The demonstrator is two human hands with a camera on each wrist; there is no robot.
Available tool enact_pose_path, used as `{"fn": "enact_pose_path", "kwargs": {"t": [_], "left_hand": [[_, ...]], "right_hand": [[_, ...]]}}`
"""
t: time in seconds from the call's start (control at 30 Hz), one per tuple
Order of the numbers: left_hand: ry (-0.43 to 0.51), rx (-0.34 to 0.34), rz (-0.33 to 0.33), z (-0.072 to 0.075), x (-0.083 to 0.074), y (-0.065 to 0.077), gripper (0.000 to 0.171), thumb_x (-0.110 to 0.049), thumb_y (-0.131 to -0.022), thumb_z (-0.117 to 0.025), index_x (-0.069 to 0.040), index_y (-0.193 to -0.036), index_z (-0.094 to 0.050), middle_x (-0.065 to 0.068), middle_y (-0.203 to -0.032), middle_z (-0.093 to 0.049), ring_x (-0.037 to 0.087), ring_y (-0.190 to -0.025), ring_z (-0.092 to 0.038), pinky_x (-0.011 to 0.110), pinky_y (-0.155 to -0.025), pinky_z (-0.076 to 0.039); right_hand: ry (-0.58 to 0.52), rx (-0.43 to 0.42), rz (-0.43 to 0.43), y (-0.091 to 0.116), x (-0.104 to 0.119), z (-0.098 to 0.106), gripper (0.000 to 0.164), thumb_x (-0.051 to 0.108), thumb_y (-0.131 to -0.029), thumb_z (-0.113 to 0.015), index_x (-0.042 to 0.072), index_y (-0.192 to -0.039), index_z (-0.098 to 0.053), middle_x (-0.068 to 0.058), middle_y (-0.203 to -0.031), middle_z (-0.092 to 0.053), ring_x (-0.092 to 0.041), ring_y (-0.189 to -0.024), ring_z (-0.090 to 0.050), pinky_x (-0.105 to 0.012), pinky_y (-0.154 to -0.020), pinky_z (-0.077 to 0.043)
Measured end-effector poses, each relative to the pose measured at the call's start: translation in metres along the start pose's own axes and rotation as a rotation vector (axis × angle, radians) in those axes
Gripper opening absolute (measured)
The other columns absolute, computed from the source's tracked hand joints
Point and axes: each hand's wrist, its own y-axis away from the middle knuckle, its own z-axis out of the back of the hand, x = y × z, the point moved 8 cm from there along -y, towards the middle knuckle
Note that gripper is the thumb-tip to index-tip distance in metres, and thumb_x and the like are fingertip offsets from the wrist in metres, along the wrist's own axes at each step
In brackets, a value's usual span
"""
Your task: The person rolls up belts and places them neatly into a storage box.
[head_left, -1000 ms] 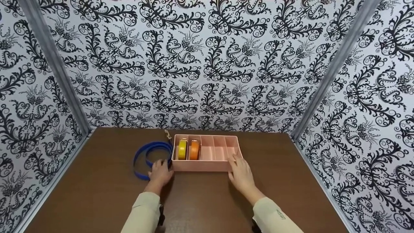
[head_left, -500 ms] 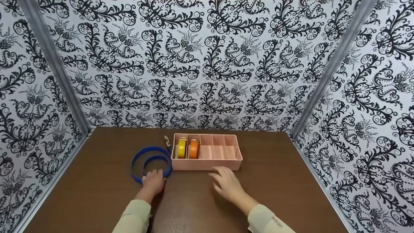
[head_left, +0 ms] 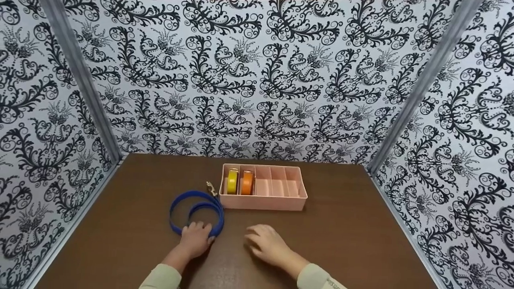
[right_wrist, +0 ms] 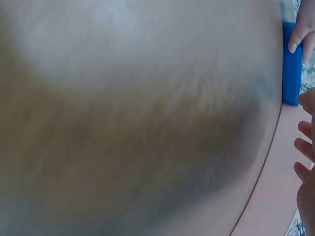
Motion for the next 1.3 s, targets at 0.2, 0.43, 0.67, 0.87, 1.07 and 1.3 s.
{"fn": "enact_pose_path", "kwargs": {"t": [0.2,0.43,0.67,0.87,1.07,1.3], "left_hand": [[0.003,0.022,-0.071,-0.008,-0.02,0.003,0.036,-0.032,-0.094,-0.064,-0.006,-0.119,-0.061,0.016,-0.11,-0.058,0.039,-0.104,-0.05,0.063,-0.086,-0.038],[0.004,0.019,-0.123,-0.011,-0.04,0.01,0.039,-0.033,-0.091,-0.066,-0.006,-0.12,-0.062,0.017,-0.113,-0.057,0.04,-0.107,-0.049,0.063,-0.086,-0.038],[-0.025,0.018,-0.231,-0.014,-0.065,0.018,0.032,-0.037,-0.09,-0.066,-0.011,-0.108,-0.062,0.012,-0.103,-0.057,0.033,-0.098,-0.05,0.053,-0.077,-0.039],[-0.026,0.043,-0.273,-0.019,-0.079,0.017,0.035,-0.038,-0.09,-0.066,-0.013,-0.113,-0.063,0.009,-0.105,-0.057,0.031,-0.1,-0.05,0.051,-0.077,-0.04],[-0.018,-0.033,-0.309,-0.017,-0.084,0.022,0.031,-0.042,-0.089,-0.066,-0.016,-0.105,-0.063,0.003,-0.098,-0.057,0.026,-0.092,-0.05,0.046,-0.072,-0.038],[0.094,-0.093,-0.282,-0.007,-0.081,0.026,0.027,-0.041,-0.095,-0.057,-0.017,-0.104,-0.067,0.001,-0.098,-0.06,0.026,-0.094,-0.052,0.048,-0.074,-0.038]], "right_hand": [[-0.048,0.082,-0.029,-0.001,0.009,-0.009,0.029,0.022,-0.091,-0.067,0.015,-0.118,-0.068,-0.004,-0.129,-0.058,-0.02,-0.121,-0.052,-0.041,-0.103,-0.039],[-0.082,0.124,-0.077,0.003,0.01,-0.013,0.044,0.026,-0.091,-0.067,0.012,-0.132,-0.059,-0.006,-0.141,-0.051,-0.021,-0.13,-0.046,-0.042,-0.106,-0.036],[-0.08,0.143,-0.08,0.008,0.009,-0.014,0.055,0.033,-0.092,-0.065,0.011,-0.141,-0.051,-0.006,-0.15,-0.042,-0.021,-0.135,-0.04,-0.044,-0.108,-0.033],[-0.026,0.17,-0.119,0.014,-0.002,-0.014,0.058,0.038,-0.093,-0.063,0.009,-0.142,-0.05,-0.009,-0.152,-0.038,-0.023,-0.136,-0.039,-0.043,-0.108,-0.033],[0.121,0.104,-0.046,0.021,-0.003,-0.005,0.049,0.034,-0.091,-0.066,0.01,-0.134,-0.06,-0.01,-0.144,-0.049,-0.022,-0.127,-0.049,-0.043,-0.102,-0.039],[0.228,-0.077,0.057,0.03,0.001,0.012,0.035,0.024,-0.083,-0.076,0.013,-0.116,-0.072,-0.008,-0.12,-0.064,-0.022,-0.106,-0.061,-0.038,-0.089,-0.048]]}}
